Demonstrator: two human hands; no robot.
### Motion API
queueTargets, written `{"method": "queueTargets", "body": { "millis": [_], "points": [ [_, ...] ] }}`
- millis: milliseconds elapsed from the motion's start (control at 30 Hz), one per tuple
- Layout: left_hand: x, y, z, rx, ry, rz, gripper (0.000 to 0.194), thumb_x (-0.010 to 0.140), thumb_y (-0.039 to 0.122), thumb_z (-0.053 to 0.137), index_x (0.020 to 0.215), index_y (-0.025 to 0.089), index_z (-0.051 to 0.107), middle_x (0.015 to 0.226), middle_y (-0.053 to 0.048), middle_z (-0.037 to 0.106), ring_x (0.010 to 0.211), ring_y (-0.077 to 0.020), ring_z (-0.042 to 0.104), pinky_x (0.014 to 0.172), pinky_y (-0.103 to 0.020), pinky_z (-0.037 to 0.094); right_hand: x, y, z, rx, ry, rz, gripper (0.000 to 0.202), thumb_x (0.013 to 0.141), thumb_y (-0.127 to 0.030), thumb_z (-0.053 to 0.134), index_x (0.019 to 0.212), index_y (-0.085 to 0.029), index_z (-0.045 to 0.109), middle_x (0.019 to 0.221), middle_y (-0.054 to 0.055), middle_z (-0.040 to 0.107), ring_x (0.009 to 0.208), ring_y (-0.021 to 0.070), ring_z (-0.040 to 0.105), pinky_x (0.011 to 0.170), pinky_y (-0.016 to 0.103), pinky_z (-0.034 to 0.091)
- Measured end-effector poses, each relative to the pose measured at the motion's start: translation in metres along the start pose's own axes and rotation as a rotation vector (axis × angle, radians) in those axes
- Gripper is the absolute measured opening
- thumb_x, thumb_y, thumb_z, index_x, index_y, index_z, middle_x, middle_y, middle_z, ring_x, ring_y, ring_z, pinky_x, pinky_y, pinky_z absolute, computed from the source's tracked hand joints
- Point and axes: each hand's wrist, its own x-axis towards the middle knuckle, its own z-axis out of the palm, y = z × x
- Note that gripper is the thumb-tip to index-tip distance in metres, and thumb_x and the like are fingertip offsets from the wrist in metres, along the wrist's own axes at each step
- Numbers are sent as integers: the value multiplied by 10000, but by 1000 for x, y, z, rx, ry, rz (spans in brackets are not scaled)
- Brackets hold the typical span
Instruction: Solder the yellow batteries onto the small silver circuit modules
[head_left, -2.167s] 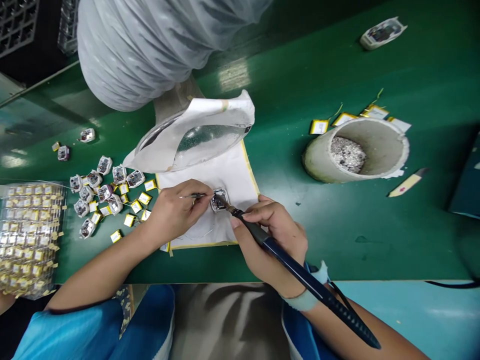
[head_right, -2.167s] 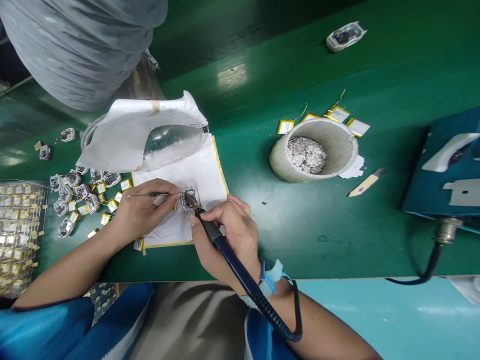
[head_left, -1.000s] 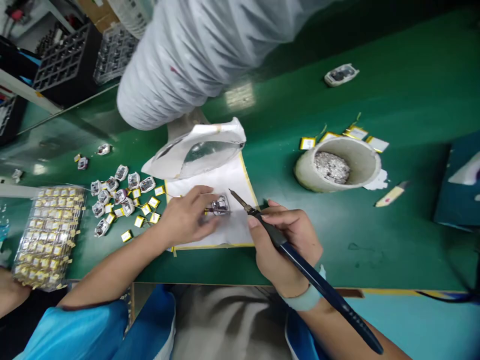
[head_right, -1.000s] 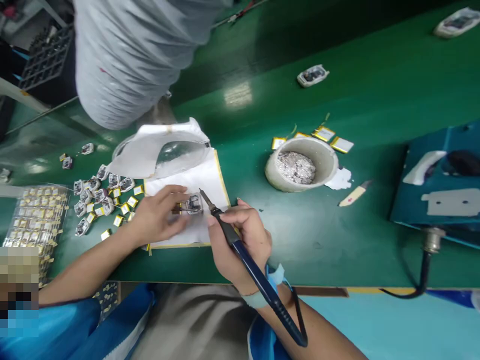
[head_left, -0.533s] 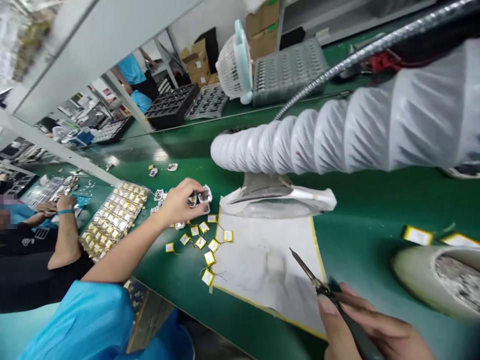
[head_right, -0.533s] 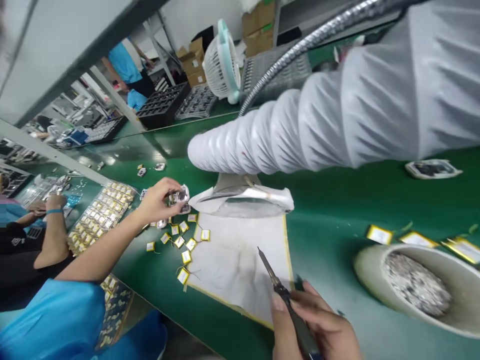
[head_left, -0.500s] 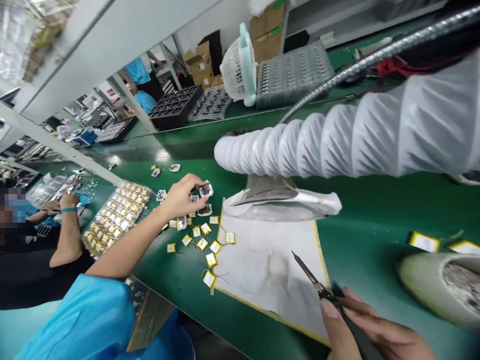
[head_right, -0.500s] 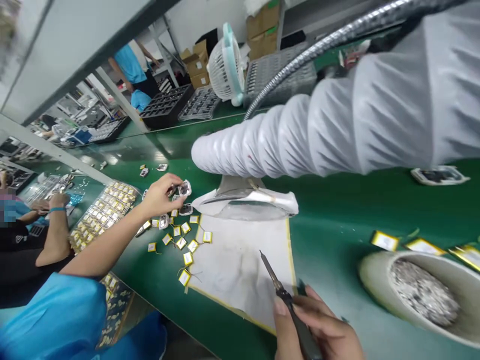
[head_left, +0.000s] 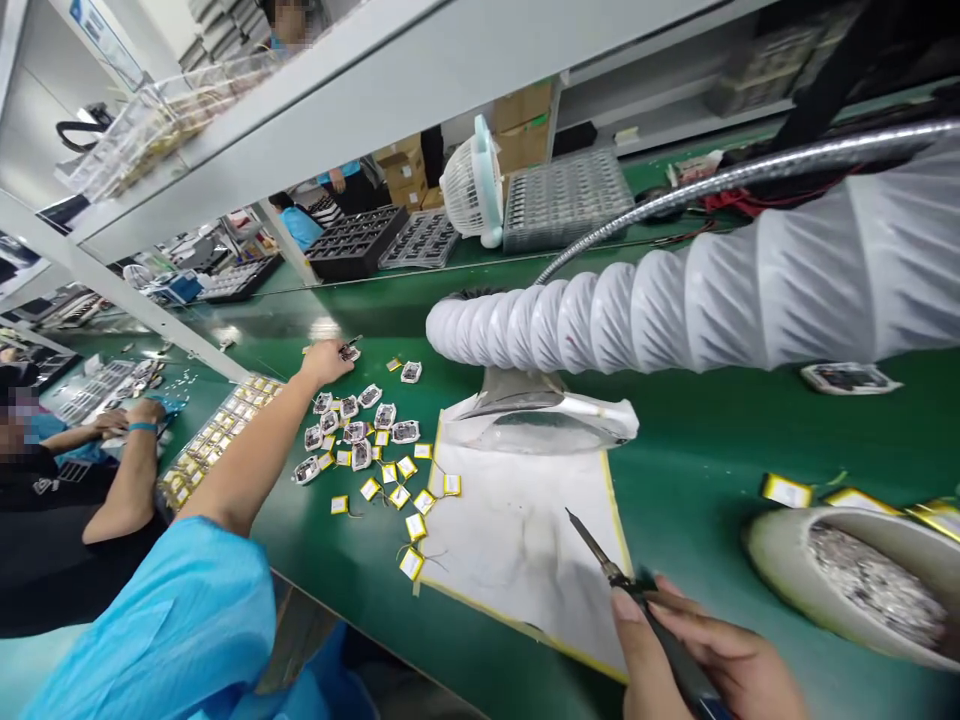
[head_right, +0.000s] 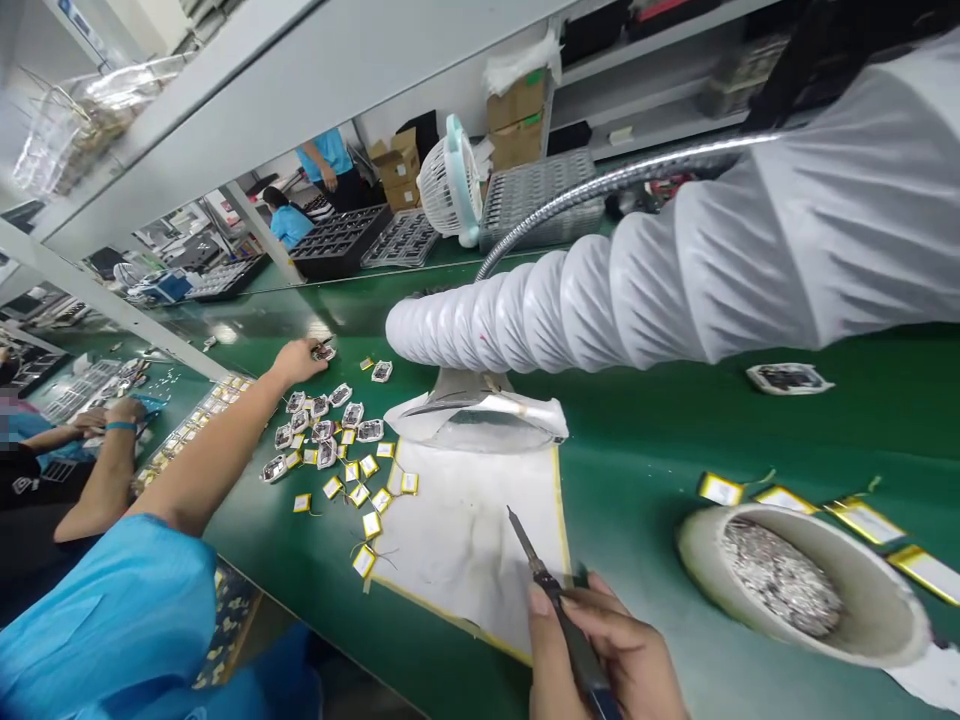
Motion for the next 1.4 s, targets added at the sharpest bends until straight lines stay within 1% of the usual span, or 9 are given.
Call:
{"method": "queueTargets", "body": {
  "millis": [200,300,433,567,867,1000,1167,1267,1400],
  "points": [
    [-117,43,27,-209,175,339,358,929,394,710,1195,158,752,1132,-104,810,1015,-246,744,962,-336,601,6,-34,6,38,7,-147,266,910,-430,921,913,-243,732,834,16,813,926,270,865,935,411,702],
    [-189,91,46,-454,207,784,268,950,345,723,1186,221,757,1124,-80,804,1054,-231,776,938,-343,640,12,-48,13,90,69,-196,228,969,-392,854,908,-245,692,772,-35,772,689,184,789,1023,467,704],
    [-243,167,61,-345,107,880,259,1015,421,733,1186,229,769,1088,-65,791,894,-213,798,696,-309,613,12,-57,8,97,101,-216,235,976,-383,850,906,-251,668,738,-56,729,680,185,787,1045,512,707],
    [-250,196,62,-310,56,863,414,1020,608,777,1176,225,775,1044,-71,798,850,-235,810,664,-327,602,10,-55,-21,72,173,-170,263,943,-404,893,930,-240,688,845,-2,750,935,278,863,968,498,719],
    [-258,127,53,-384,36,1200,146,1117,322,640,1168,216,726,1082,-49,795,812,-148,779,638,-270,568,38,-3,-72,-179,489,-379,298,899,-407,922,1049,-245,721,867,-3,684,722,218,738,676,374,573],
    [-251,130,53,-427,133,1213,139,1118,201,603,1167,216,733,999,-24,771,753,-118,732,633,-250,543,24,-26,-62,-155,345,-285,291,888,-412,946,961,-223,737,904,35,762,802,237,788,745,378,638],
    [-229,158,58,-469,365,1169,139,1104,235,703,1235,218,747,825,13,693,687,-118,667,614,-250,504,17,-76,-30,-55,-121,-82,230,948,-399,895,939,-259,713,905,9,820,700,172,767,629,276,591],
    [-222,169,68,-520,432,1156,123,1082,189,714,1199,203,745,783,10,663,690,-142,639,638,-278,516,21,-81,-9,-8,-168,-72,205,968,-325,840,900,-269,656,789,-47,765,569,126,678,585,248,568],
    [-219,170,79,-568,408,1133,131,1059,156,729,1182,200,731,788,4,661,698,-156,614,654,-297,532,20,-70,5,24,-154,-87,195,964,-272,814,888,-279,635,640,-116,616,521,109,597,949,376,692]
  ]
}}
